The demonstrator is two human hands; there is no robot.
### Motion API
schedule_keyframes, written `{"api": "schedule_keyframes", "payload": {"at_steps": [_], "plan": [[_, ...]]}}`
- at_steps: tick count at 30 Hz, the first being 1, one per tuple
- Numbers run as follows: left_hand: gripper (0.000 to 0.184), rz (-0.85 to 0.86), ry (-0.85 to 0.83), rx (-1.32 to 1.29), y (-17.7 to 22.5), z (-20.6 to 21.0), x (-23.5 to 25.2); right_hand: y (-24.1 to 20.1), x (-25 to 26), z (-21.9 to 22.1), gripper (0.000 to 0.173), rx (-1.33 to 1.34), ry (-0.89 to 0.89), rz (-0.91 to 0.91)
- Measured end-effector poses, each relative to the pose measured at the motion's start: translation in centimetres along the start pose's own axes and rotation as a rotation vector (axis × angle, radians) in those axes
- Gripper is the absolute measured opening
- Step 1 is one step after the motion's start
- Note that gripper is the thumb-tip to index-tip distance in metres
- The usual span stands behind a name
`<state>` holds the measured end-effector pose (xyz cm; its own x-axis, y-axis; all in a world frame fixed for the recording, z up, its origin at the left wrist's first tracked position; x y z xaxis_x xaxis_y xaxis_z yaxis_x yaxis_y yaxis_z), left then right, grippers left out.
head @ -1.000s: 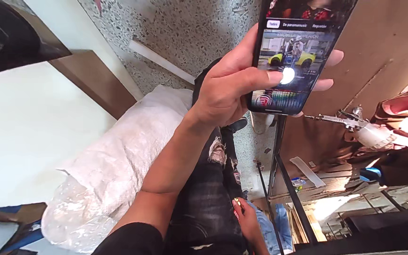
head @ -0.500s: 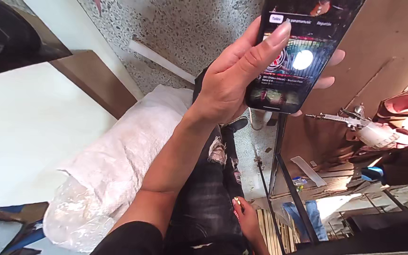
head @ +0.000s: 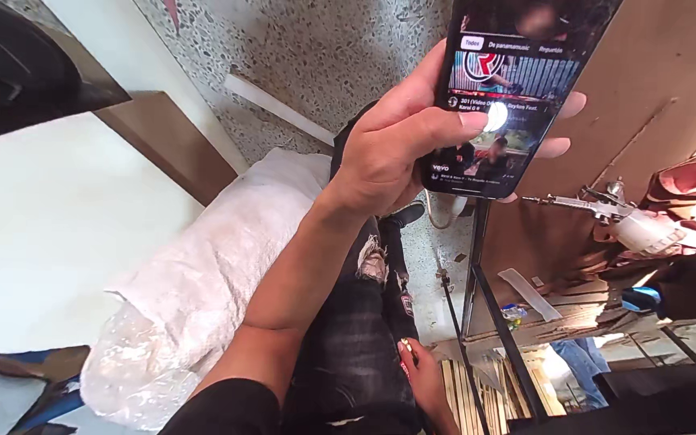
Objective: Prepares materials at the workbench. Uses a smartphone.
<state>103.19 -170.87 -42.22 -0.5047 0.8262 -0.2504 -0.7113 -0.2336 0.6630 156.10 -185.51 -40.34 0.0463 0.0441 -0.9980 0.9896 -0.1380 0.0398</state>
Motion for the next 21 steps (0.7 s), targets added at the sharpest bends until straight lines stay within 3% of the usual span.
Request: {"api": "schedule_keyframes", "payload": {"at_steps": [6,10,16,21], "plan": [[0.062,0.020,-0.053,-0.020,0.04,0.44,-0.21,0.09,0.03,-0.16,0.039,0.001,0.000,0.001],[0.042,0.012,-0.045,-0.117,0.09,0.79,0.07,0.02,-0.01,-0.15,0.039,0.010,0.000,-0.011],[0.038,0.002,-0.038,-0.132,0.10,0.79,-0.02,-0.08,0.00,-0.01,0.039,0.008,-0.004,-0.010],[0.060,0.029,-0.094,-0.111,0.33,0.94,-0.03,-0.04,0.06,-0.01,0.038,0.010,0.009,-0.024]]}}
Point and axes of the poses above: each hand's wrist, its own x-axis towards the middle knuckle, its own z-axis out of the palm, y = z × x, the point moved 9 cm from there along x, towards the middle knuckle, and after that the axes turned 10 degrees about x, right-handed, at the moved point
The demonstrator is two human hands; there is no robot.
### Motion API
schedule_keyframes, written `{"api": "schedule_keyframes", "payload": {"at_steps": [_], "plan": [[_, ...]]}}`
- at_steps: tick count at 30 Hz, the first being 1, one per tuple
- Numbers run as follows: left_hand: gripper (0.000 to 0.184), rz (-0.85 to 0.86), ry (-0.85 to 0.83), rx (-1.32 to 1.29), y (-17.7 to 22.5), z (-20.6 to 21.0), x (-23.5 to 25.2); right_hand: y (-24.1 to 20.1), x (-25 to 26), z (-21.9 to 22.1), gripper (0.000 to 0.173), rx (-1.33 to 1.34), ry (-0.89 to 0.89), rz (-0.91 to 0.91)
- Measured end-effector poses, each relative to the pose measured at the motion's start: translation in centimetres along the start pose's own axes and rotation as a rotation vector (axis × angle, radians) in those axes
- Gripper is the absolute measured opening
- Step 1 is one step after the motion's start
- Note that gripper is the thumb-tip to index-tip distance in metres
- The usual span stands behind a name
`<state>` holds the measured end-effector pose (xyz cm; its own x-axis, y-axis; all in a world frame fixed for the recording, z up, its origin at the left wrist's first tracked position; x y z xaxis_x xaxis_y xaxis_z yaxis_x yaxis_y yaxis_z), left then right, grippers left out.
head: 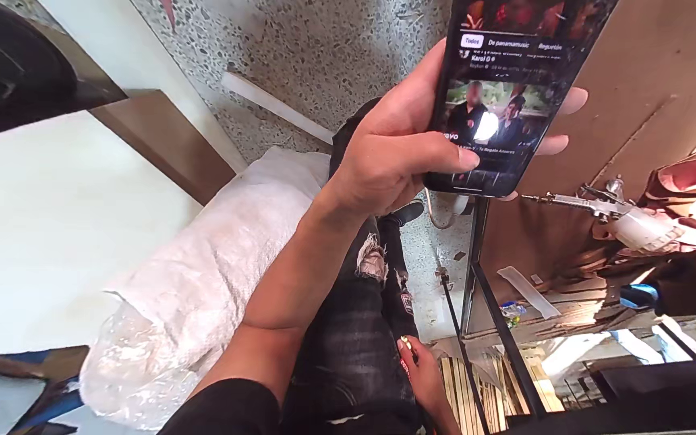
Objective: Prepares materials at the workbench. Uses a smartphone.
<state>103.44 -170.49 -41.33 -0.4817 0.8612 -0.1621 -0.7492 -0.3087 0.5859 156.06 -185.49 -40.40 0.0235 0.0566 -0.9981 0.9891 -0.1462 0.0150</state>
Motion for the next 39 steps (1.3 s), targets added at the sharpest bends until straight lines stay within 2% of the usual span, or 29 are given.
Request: {"api": "schedule_keyframes", "payload": {"at_steps": [5,9,14,15,19,25,39], "plan": [[0.046,-0.012,0.037,-0.005,-0.1,-0.4,0.0,-0.3,0.0,-0.2,0.039,-0.009,0.008,-0.003],[0.043,-0.023,0.054,-0.031,-0.1,-0.5,-0.2,-0.2,0.0,-0.1,0.038,-0.008,0.003,-0.002],[0.063,-0.004,0.022,-0.006,0.0,-0.3,-0.3,0.1,0.1,-0.1,0.039,0.003,-0.013,0.020],[0.061,0.002,0.025,-0.008,0.0,-0.3,-0.2,0.0,0.2,-0.1,0.039,0.004,-0.014,0.021],[0.031,0.017,0.075,-0.001,-0.5,-0.9,0.2,-0.3,0.2,0.0,0.038,-0.002,-0.013,0.013],[0.048,-0.006,0.026,-0.029,-0.7,-0.3,0.1,-0.4,0.2,-0.1,0.038,-0.011,-0.013,0.013],[0.048,-0.068,0.043,0.102,-1.1,-0.1,-0.3,-0.5,0.1,0.1,0.037,0.029,-0.004,-0.007]]}}
Point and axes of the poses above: each hand's wrist, its own x-axis towards the middle knuckle, its own z-axis out of the palm, y = z × x, the point moved 9 cm from there along x, towards the middle knuckle, and after that the axes turned 10 degrees about x, right-handed, at the moved point
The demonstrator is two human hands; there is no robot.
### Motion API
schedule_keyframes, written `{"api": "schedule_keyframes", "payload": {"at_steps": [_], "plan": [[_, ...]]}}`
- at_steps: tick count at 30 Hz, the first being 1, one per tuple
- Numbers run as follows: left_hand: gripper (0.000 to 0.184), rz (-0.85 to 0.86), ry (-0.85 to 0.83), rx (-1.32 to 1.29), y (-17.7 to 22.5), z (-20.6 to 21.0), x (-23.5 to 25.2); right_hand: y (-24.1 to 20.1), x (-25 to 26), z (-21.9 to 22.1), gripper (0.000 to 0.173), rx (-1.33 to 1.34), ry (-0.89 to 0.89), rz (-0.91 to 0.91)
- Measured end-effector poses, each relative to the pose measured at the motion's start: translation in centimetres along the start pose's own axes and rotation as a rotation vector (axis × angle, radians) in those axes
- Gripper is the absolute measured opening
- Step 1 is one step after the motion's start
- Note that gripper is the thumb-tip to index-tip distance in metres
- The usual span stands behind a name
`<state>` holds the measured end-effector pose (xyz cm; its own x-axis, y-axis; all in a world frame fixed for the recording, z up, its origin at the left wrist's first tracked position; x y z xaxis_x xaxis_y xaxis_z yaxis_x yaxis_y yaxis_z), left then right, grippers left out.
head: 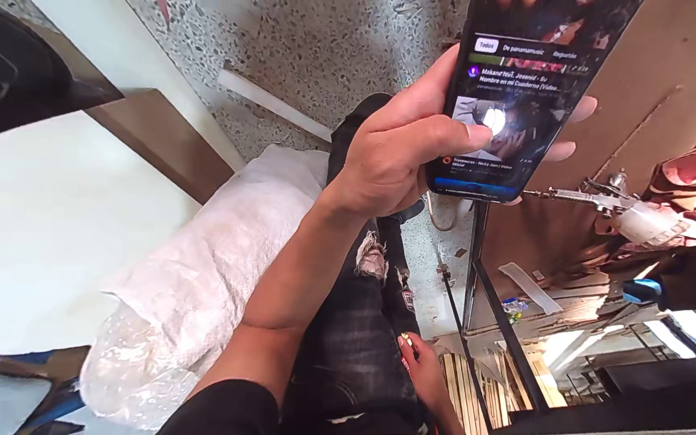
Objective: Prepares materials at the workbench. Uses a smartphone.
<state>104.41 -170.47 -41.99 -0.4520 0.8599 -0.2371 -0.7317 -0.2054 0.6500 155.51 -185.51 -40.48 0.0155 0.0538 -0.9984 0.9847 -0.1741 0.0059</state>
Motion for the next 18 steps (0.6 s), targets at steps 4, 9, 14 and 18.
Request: {"api": "schedule_keyframes", "payload": {"at_steps": [4,9,14,18], "plan": [[0.048,-0.002,-0.010,-0.018,-0.02,0.07,-0.03,0.00,-0.01,0.06,0.038,-0.009,0.005,0.000],[0.042,-0.017,-0.029,-0.094,-0.25,0.21,-0.12,0.00,0.07,0.16,0.037,-0.010,0.005,0.006],[0.042,-0.012,-0.033,-0.153,-0.03,0.39,0.08,-0.08,0.14,0.23,0.037,-0.011,0.008,-0.007],[0.052,0.070,-0.061,-0.138,0.55,0.37,0.61,0.10,0.19,0.20,0.037,-0.010,0.012,-0.013]]}}
Point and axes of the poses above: each hand's wrist, its own x-axis towards the middle knuckle, its own z-axis out of the palm, y = z × x, the point moved 9 cm from there along x, towards the middle knuckle, and after that the axes turned 10 degrees about x, right-handed, at the moved point
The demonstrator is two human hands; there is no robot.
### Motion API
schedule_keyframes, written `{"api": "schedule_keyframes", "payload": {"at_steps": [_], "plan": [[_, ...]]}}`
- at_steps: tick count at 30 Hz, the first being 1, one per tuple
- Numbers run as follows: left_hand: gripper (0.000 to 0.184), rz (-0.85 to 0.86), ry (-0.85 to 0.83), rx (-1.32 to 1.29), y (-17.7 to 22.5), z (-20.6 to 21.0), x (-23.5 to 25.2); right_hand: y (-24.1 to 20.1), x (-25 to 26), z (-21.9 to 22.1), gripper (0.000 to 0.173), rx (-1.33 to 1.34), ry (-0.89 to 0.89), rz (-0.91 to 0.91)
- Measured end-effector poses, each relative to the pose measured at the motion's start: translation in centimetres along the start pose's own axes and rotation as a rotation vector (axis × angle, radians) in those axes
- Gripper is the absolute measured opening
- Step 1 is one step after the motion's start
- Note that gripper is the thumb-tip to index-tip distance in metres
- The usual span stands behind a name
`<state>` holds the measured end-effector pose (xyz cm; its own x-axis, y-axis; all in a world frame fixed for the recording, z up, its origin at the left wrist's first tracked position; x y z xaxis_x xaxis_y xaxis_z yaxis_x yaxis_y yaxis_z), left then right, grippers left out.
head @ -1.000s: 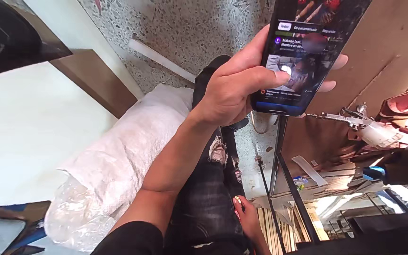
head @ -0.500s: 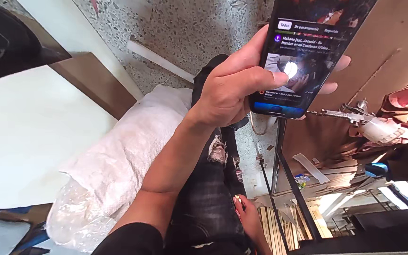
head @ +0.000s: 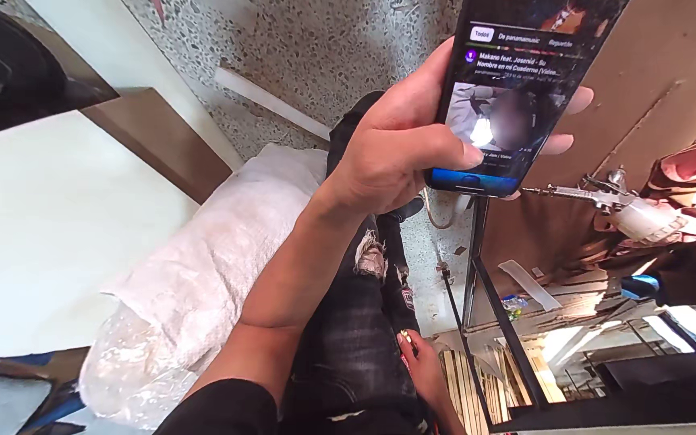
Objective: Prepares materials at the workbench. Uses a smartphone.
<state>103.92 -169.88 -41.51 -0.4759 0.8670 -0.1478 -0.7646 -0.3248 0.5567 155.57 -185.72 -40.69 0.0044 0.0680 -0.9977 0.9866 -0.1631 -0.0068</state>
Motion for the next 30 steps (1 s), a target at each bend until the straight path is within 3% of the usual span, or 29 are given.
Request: {"api": "schedule_keyframes", "payload": {"at_steps": [7,16,23,30], "plan": [[0.029,-0.019,0.095,-0.006,-0.2,-0.7,0.1,-0.1,0.0,-0.1,0.037,0.023,-0.006,-0.004],[0.052,-0.012,0.032,0.017,0.2,-0.3,0.2,-0.1,0.0,-0.3,0.036,0.019,-0.001,-0.001],[0.042,-0.010,0.040,0.011,0.2,-0.2,0.2,-0.1,0.1,-0.1,0.037,-0.002,-0.009,0.014],[0.049,-0.084,0.023,0.018,-0.3,0.6,-0.5,-0.2,0.0,-0.1,0.040,-0.018,0.007,0.011]]}}
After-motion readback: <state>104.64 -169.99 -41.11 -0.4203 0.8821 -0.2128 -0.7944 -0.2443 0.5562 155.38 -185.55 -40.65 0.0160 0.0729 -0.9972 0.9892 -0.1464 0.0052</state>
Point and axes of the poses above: each hand's wrist, its own x-axis towards the middle knuckle, its own z-axis out of the palm, y = z × x, the point moved 9 cm from there along x, towards the middle knuckle, and after that the axes turned 10 degrees about x, right-handed, at the moved point
